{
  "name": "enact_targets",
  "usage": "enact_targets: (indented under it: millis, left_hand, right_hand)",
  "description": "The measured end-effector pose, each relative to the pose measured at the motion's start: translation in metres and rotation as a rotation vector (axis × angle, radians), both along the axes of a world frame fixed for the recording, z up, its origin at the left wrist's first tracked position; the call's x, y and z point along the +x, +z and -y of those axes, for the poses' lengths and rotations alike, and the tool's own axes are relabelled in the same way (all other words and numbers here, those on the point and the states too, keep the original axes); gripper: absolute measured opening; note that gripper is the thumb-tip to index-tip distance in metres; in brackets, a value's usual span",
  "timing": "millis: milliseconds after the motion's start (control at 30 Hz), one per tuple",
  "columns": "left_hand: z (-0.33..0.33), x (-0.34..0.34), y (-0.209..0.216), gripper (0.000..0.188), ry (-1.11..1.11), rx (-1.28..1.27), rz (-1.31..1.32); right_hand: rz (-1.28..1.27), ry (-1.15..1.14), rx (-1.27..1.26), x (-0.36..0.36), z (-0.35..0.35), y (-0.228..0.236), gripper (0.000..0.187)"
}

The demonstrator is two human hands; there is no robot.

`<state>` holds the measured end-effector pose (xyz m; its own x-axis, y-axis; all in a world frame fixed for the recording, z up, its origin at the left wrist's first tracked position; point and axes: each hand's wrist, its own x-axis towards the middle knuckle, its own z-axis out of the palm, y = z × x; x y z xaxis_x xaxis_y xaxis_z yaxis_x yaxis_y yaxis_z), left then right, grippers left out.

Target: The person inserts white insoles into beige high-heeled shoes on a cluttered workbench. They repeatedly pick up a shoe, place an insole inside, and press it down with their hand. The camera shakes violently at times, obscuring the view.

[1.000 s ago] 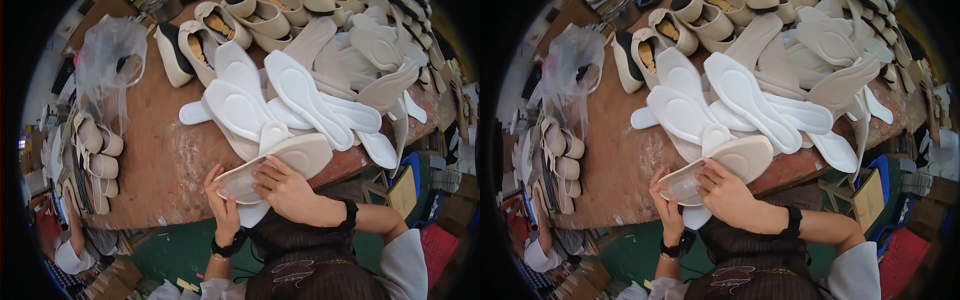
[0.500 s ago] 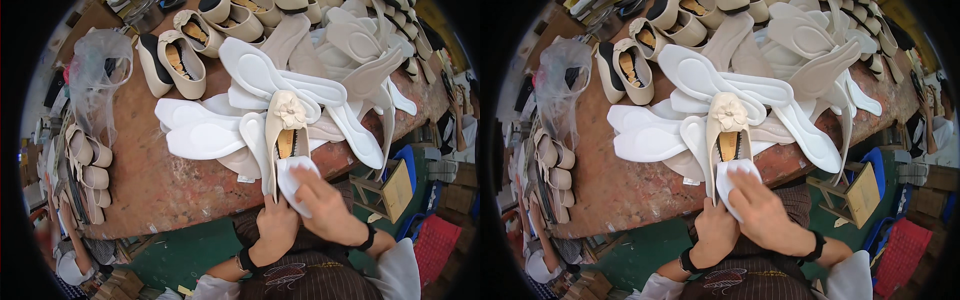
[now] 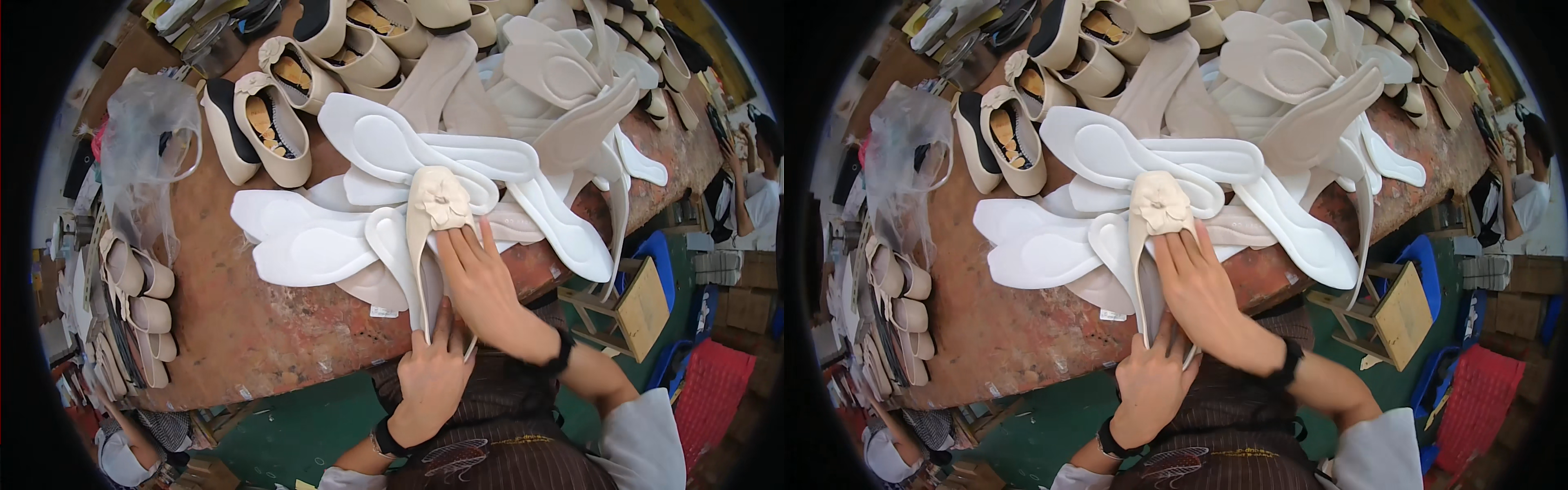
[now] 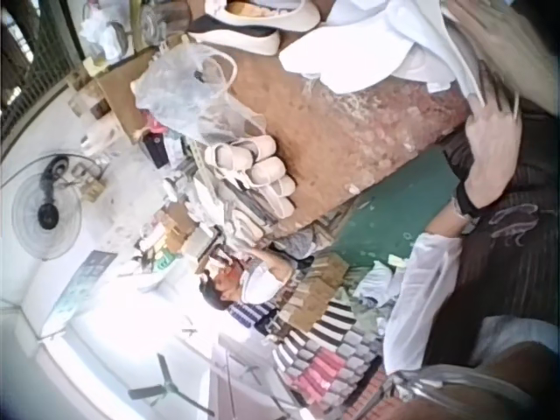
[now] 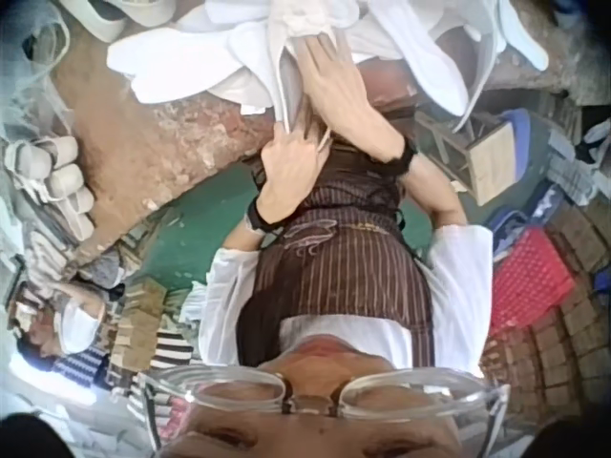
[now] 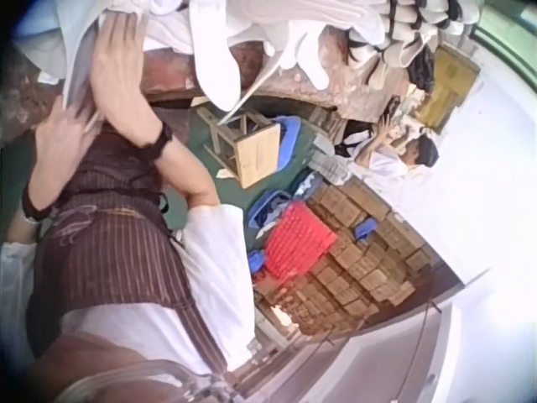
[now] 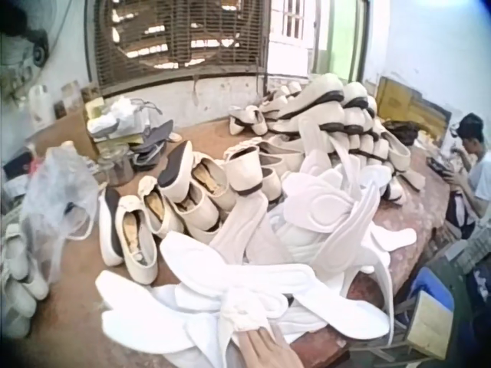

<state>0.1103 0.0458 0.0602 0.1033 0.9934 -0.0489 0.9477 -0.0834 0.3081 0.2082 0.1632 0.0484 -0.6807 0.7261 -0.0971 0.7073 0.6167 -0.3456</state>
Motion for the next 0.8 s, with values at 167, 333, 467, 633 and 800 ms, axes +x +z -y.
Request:
enact_targets:
  millis: [167,333,467,633,800]
  left_hand:
    - [-0.004,-0.008,0.004,0.033,-0.018,-0.028,0.096]
    - [-0.003,-0.003,0.006,0.026,-0.007,-0.072,0.068]
    - [-0.006,-0.007,0.012,0.027,-0.021,-0.122,0.091]
    - [-0.010,0.002,0.013,0.036,-0.042,-0.062,0.067]
    - [-0.004,-0.033,0.022,0.027,-0.127,-0.084,0.243]
  right_hand:
    - [-0.070,-0.052,0.131,-0.007,0.001,0.012,0.058]
    - [0.075,-0.024,0.084,-0.009,0.019,0.007,0.057]
    - [0.088,-0.134,0.222,-0.024,0.000,-0.008,0.053]
    - [0.050,-0.045,0.279,-0.036,-0.042,-0.018,0.044]
    - [-0.310,0.124,0.176,0.006,-0.014,0.012,0.037]
